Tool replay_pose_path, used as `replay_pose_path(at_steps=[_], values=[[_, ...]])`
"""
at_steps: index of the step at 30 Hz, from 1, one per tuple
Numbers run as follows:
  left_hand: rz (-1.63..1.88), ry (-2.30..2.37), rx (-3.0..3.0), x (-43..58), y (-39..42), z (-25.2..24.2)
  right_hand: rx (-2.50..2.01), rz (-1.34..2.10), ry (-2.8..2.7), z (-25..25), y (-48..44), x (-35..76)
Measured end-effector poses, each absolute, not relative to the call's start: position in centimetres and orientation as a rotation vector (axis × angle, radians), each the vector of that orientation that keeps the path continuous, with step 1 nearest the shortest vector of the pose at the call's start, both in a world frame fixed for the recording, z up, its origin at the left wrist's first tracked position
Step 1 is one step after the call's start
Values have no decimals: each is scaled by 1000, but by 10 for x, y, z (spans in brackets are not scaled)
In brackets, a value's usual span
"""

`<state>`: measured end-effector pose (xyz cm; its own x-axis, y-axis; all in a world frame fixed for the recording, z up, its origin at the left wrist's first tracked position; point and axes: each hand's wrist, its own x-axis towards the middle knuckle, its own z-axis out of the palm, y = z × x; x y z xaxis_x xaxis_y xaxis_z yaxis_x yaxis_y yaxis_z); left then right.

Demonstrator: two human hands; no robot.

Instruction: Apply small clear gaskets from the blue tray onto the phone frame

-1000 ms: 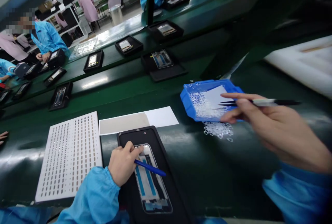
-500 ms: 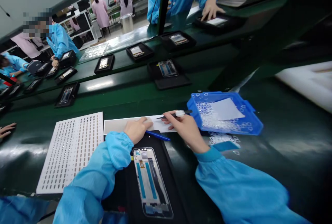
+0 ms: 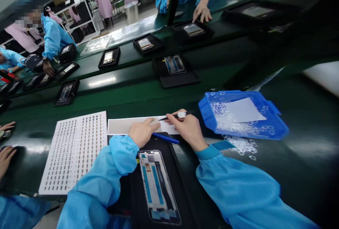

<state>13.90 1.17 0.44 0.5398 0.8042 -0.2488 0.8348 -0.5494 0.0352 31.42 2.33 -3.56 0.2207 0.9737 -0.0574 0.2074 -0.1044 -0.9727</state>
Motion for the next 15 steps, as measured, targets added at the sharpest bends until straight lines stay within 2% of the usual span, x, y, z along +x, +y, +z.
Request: replay_pose_path(at_steps=[4, 9, 11, 15], values=[[-206, 1424, 2552, 132, 10, 6, -1443, 994, -1052, -34, 17, 319], [285, 1606, 2278, 111, -7, 18, -1393, 1021, -1087, -25, -30, 318], [271, 1548, 2128, 105, -16, 22, -1406, 1094, -1182, -23, -51, 311], [25, 1426, 1968, 104, -27, 23, -1429, 1146, -1320, -23, -72, 297]])
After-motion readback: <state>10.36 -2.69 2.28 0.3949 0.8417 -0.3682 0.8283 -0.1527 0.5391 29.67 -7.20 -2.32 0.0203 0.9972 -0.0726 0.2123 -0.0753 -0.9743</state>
